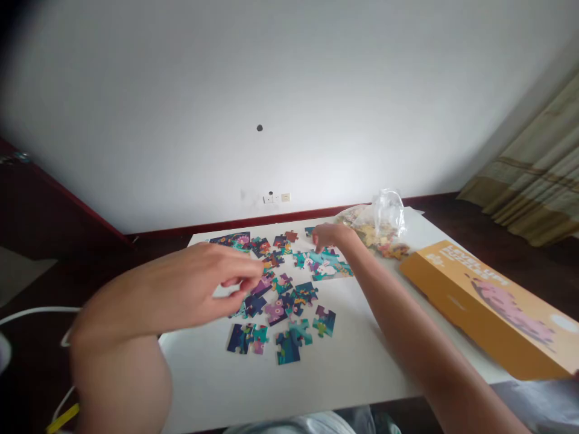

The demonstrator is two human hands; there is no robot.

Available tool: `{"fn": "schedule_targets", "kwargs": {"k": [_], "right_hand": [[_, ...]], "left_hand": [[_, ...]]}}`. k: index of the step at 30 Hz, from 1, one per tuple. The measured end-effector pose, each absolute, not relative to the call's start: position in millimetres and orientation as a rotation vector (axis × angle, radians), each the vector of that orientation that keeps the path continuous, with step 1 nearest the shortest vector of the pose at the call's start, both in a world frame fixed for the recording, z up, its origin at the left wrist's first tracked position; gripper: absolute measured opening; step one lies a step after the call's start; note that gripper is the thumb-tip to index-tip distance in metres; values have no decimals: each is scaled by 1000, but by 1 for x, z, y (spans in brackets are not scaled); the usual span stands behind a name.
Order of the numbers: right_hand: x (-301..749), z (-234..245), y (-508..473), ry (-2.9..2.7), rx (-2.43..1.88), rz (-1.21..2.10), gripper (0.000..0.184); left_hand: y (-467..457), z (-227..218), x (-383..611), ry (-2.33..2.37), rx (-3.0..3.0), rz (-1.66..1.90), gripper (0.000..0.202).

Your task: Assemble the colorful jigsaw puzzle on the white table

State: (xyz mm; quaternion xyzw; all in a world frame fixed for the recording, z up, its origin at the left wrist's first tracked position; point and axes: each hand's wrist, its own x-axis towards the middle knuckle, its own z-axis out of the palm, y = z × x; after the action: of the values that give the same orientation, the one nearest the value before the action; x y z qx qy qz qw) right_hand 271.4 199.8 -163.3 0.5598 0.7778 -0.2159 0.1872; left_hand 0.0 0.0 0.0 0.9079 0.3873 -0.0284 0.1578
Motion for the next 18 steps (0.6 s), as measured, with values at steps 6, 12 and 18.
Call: {"fn": "schedule_targets", "kwargs": {"k": [6, 12, 18], "right_hand": [[253, -138, 174, 2285, 1540, -483, 43], [227, -120, 147, 2386, 1373, -522, 46], [215, -100, 117, 2404, 1260, -587, 50]], "left_hand": [[63, -27, -6, 1253, 2519, -106, 15], [75, -31, -14, 1312, 2459, -147, 16], [81, -40, -16, 1387, 2348, -294, 27]]}}
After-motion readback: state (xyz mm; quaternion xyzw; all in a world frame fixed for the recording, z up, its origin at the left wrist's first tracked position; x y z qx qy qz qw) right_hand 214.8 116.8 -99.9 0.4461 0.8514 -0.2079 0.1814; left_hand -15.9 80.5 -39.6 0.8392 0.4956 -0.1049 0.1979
